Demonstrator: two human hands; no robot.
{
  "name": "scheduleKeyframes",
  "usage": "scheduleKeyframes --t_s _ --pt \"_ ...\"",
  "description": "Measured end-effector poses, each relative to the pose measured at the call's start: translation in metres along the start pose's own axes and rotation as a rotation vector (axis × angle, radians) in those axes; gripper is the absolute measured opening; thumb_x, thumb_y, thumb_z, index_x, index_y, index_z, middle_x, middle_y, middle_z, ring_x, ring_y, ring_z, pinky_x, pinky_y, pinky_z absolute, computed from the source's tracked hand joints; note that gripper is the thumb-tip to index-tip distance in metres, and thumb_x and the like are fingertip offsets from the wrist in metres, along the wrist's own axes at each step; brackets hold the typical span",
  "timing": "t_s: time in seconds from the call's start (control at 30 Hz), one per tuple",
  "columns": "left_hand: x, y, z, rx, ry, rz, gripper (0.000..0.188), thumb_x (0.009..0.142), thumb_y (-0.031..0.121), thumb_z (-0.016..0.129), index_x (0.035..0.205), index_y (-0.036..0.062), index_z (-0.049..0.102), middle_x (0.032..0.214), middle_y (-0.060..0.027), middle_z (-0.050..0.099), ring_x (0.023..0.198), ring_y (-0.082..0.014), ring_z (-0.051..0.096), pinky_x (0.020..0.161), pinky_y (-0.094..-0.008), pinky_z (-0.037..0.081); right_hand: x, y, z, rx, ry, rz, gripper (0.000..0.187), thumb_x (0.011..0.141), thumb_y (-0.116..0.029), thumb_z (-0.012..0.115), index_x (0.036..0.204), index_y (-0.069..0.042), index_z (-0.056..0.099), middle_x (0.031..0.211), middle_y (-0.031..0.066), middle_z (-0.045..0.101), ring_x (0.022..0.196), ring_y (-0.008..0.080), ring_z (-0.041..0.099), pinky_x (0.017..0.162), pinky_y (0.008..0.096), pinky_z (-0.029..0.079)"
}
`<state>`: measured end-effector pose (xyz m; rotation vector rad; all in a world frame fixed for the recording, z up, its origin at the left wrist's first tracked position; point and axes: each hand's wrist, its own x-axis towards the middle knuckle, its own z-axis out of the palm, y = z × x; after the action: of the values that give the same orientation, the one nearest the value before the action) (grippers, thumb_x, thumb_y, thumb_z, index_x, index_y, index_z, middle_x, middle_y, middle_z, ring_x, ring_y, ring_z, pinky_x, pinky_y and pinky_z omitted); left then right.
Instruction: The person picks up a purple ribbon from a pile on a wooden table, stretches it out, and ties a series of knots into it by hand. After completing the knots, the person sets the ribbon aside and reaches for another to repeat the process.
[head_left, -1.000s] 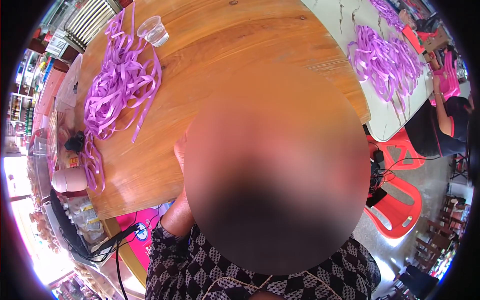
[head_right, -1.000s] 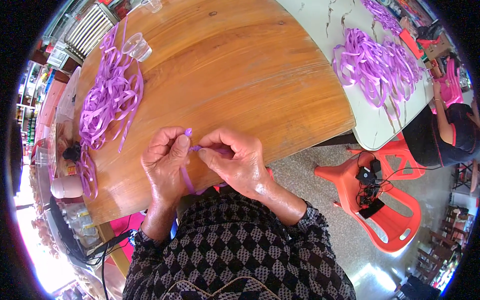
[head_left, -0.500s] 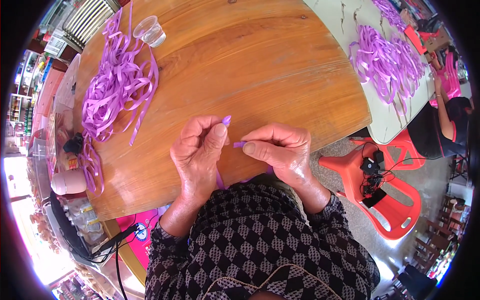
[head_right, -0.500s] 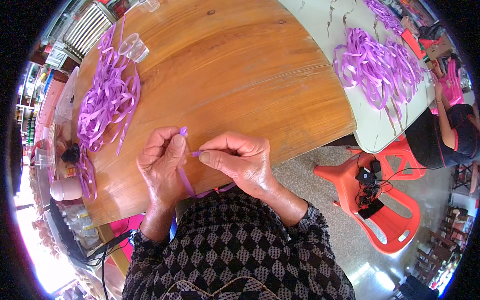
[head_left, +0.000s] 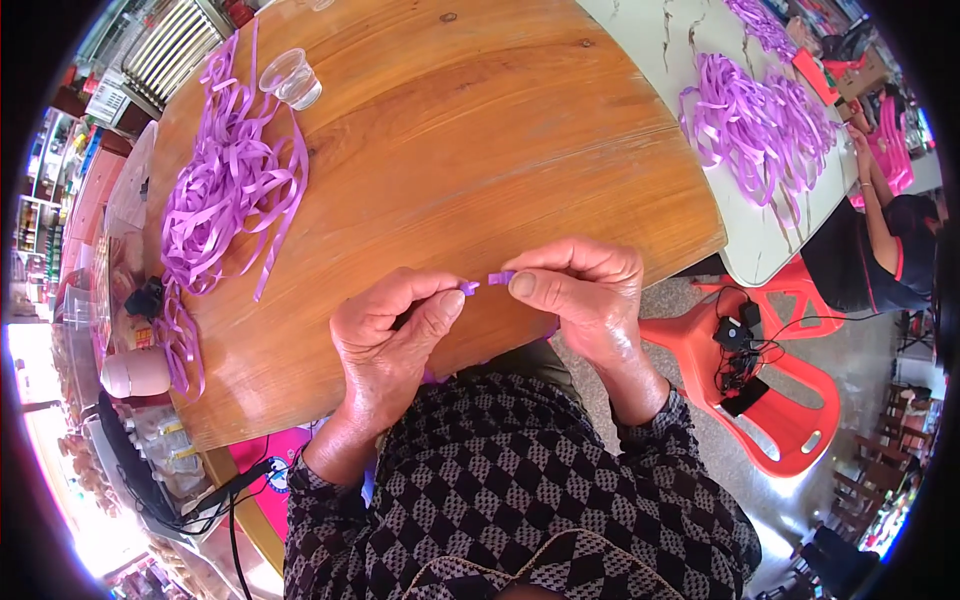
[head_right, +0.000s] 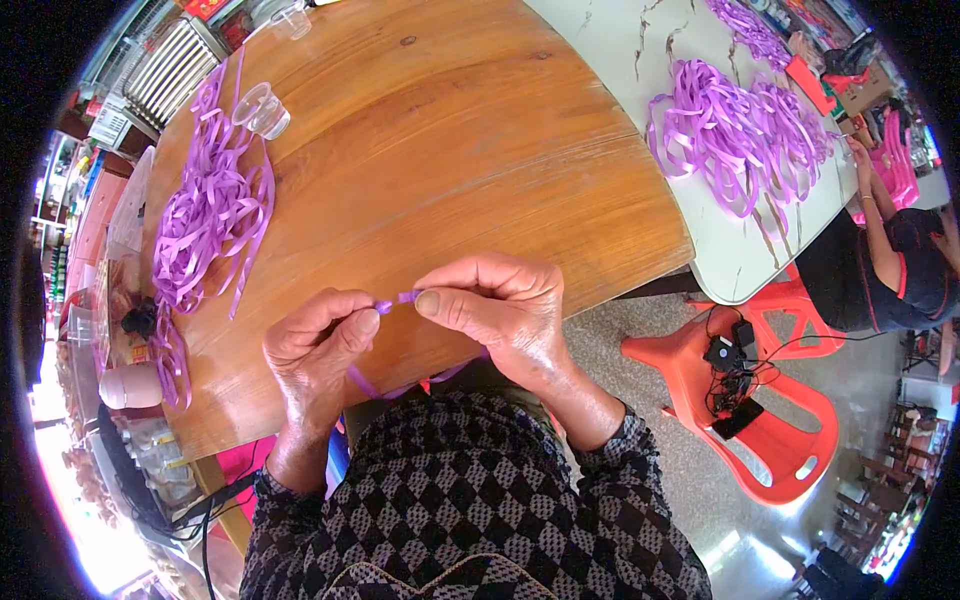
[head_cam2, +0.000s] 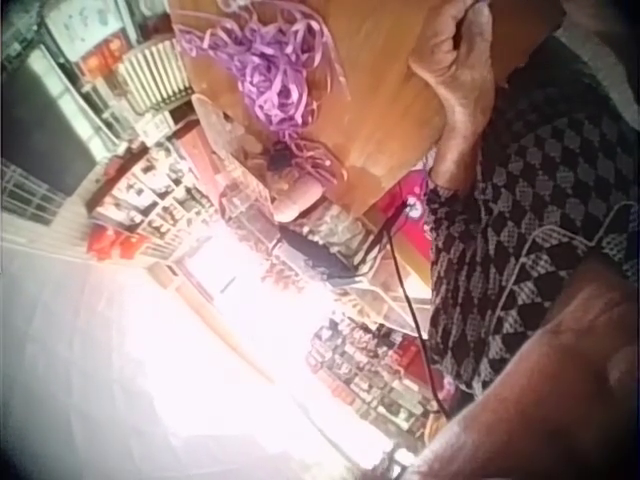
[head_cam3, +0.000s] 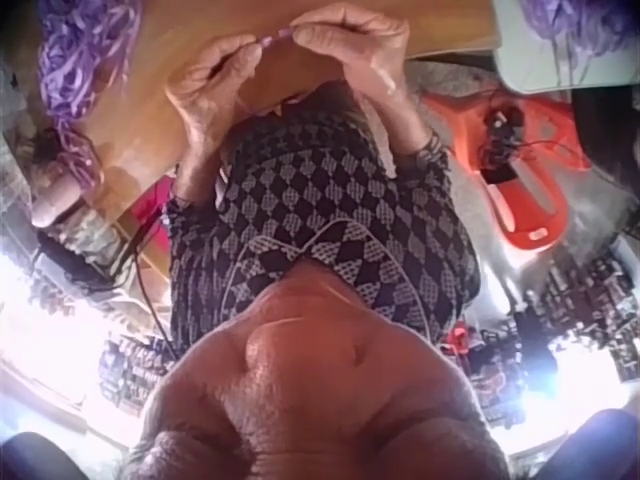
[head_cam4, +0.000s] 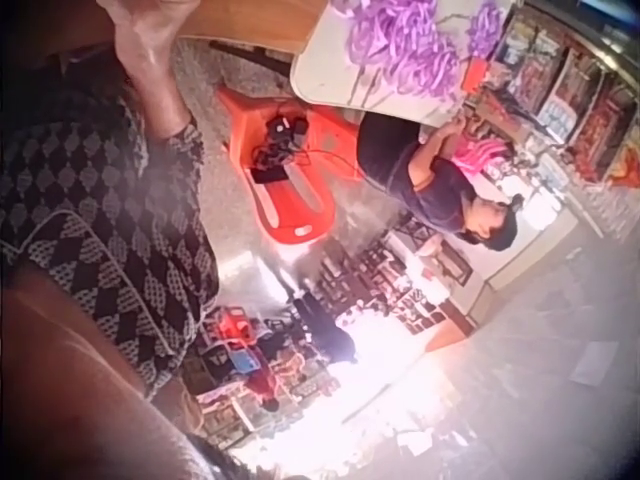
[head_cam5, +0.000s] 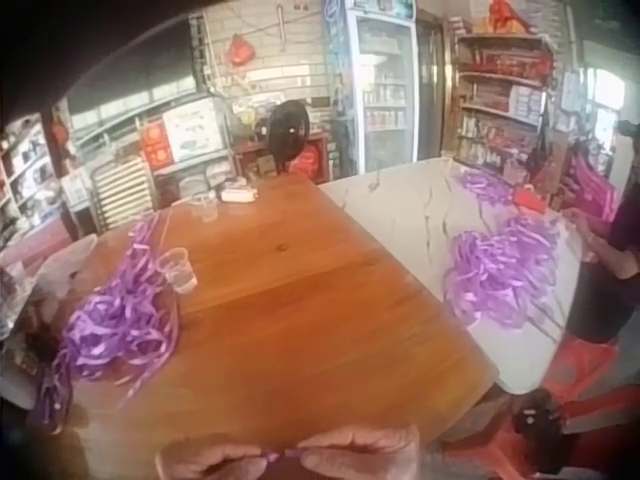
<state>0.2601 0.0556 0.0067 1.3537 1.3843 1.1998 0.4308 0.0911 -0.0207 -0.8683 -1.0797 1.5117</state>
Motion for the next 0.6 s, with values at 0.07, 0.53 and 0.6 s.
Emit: scheduleKeyframes --t_s 0.07,0.53,0.6 --pt "0.001 0.000 -0.001 0.033 -0.003 0.032 0.008 0.079 0.003 0.063 0.084 -0.0022 0.062 0.070 0.0003 0.057 0.063 -0.0050 0.049 0.057 -0.0177 0.039 0.000 0.000 -0.001 -0.050 -0.004 -0.030 0.010 0.069 0.002 0.069 0.078 0.003 0.066 0.072 0.0067 0.064 0.064 0.0078 0.057 0.060 0.0194 0.045" --pt "0.003 -0.007 -0.003 -0.395 -0.116 -0.294 0.019 0.081 0.013 0.061 0.087 -0.0047 0.059 0.067 -0.0052 0.058 0.055 -0.0083 0.047 0.048 -0.0189 0.031 0.001 0.005 0.010 0.131 -0.071 0.060 0.009 0.077 -0.003 0.065 0.083 0.002 0.064 0.065 0.0017 0.059 0.052 0.0039 0.043 0.046 0.0172 0.032" --pt "0.003 -0.006 -0.001 -0.464 -0.114 -0.313 0.020 0.080 0.013 0.062 0.089 -0.0050 0.059 0.066 -0.0045 0.057 0.055 -0.0079 0.047 0.047 -0.0190 0.030 0.001 0.008 0.016 0.149 -0.049 0.037 0.009 0.078 -0.005 0.063 0.084 0.002 0.063 0.064 0.0015 0.057 0.051 0.0043 0.041 0.045 0.0174 0.031"
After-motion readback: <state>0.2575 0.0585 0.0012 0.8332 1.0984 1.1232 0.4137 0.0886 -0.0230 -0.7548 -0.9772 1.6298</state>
